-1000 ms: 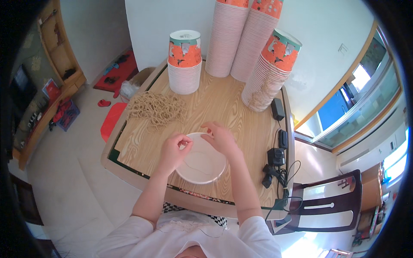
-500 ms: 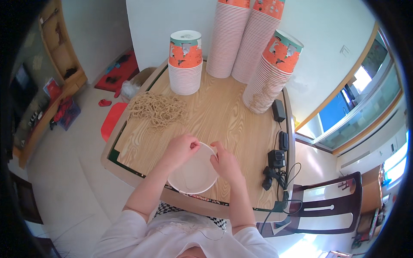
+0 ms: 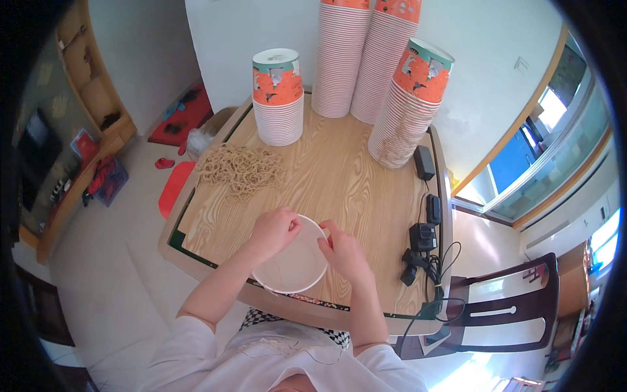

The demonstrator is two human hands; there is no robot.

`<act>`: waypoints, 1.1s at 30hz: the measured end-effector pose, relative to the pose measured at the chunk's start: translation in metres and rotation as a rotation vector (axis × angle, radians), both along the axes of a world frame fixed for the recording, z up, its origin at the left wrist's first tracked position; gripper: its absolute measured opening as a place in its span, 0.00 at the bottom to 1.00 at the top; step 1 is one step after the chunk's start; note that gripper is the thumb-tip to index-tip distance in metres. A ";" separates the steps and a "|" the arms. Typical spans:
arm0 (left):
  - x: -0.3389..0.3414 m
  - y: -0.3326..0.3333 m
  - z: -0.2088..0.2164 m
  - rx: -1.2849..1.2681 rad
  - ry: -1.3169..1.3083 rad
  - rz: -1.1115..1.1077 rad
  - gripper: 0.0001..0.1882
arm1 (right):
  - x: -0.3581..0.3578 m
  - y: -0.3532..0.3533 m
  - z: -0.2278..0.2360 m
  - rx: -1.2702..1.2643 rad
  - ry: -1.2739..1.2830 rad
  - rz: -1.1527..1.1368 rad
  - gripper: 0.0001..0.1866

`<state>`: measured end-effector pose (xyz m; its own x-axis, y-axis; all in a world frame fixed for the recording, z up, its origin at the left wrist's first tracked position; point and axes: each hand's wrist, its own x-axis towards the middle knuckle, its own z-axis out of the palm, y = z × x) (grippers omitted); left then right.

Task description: Attaching elastic rubber bands to the rims of patterned paper buckets for packaging.

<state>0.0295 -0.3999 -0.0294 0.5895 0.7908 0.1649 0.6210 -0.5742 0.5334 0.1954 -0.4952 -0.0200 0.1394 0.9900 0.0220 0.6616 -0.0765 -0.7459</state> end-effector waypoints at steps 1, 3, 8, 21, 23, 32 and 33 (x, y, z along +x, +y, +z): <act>0.000 0.000 0.001 0.002 0.019 -0.005 0.05 | 0.000 0.000 0.000 0.002 0.002 -0.002 0.13; 0.001 0.000 0.000 0.011 0.025 -0.001 0.05 | 0.001 0.000 -0.002 -0.011 0.001 -0.003 0.13; 0.003 -0.001 0.001 0.000 0.044 -0.006 0.06 | 0.002 0.000 -0.004 0.006 -0.015 0.017 0.13; 0.009 -0.002 0.005 -0.001 0.055 0.008 0.06 | 0.004 0.000 -0.008 0.028 -0.056 0.032 0.13; 0.009 -0.002 0.005 -0.003 0.056 0.005 0.06 | 0.003 0.000 -0.007 0.025 -0.052 0.034 0.13; 0.010 -0.001 0.002 -0.027 0.053 0.029 0.06 | 0.003 0.000 -0.008 0.025 -0.050 0.041 0.13; 0.010 0.000 0.002 -0.025 0.055 0.029 0.07 | 0.003 0.000 -0.008 0.025 -0.053 0.041 0.13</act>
